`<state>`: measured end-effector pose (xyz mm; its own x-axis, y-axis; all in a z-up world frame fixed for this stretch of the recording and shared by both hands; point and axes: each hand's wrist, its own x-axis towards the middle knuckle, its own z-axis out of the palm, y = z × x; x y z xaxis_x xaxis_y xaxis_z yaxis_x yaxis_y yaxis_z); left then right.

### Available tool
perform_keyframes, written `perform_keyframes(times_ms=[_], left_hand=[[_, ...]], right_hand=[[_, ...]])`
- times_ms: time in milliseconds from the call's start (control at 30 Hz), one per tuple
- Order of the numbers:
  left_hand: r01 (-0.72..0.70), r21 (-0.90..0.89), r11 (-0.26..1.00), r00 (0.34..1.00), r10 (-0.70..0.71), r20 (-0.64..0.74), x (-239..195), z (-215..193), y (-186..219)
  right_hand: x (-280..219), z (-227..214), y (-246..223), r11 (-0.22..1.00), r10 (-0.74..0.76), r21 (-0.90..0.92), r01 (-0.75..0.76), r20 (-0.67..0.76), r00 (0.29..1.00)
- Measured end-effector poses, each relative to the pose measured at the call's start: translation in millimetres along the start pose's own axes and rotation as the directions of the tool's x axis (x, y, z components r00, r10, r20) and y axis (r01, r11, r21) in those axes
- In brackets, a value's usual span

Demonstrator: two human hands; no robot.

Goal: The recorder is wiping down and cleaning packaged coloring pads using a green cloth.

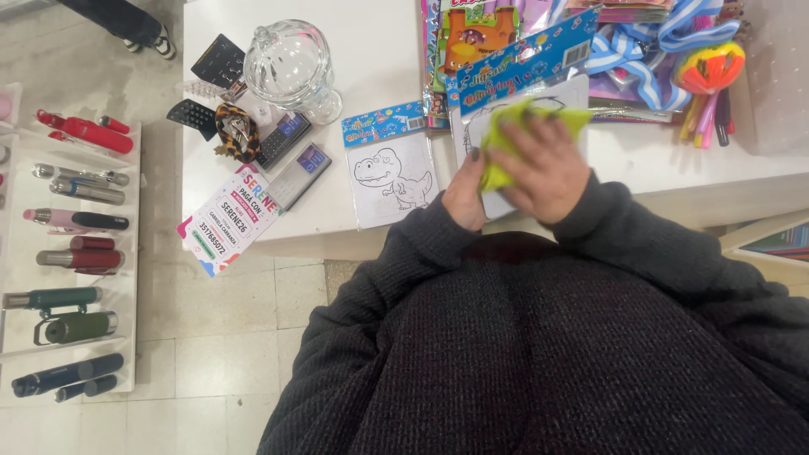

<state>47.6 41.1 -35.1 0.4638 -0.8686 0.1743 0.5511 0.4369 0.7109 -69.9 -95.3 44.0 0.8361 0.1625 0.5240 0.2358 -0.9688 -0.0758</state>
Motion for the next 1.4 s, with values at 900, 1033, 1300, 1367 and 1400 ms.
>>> perform_keyframes(times_ms=[900,1033,1300,1367,1400], left_hand=[[-0.041,0.402,0.915,0.998,0.055,-0.023,-14,1,66],[-0.15,0.426,0.892,0.969,0.219,-0.118,-14,8,85],[-0.074,0.624,0.778,0.996,0.031,0.079,-23,44,107],[-0.081,0.737,0.67,0.992,-0.018,0.126,-22,51,107],[-0.096,0.831,0.548,0.984,-0.074,0.162,-23,54,106]], right_hand=[[-43,-13,6,0.323,0.606,0.919,-0.225,-0.019,0.795],[-50,-29,10,0.389,0.607,0.768,-0.508,0.2,0.769],[-10,-128,2,0.486,0.681,0.838,-0.248,-0.185,0.709],[11,-137,-5,0.73,0.448,0.653,-0.2,-0.236,0.862],[22,-141,-9,0.9,0.184,0.428,-0.082,-0.202,0.962]])
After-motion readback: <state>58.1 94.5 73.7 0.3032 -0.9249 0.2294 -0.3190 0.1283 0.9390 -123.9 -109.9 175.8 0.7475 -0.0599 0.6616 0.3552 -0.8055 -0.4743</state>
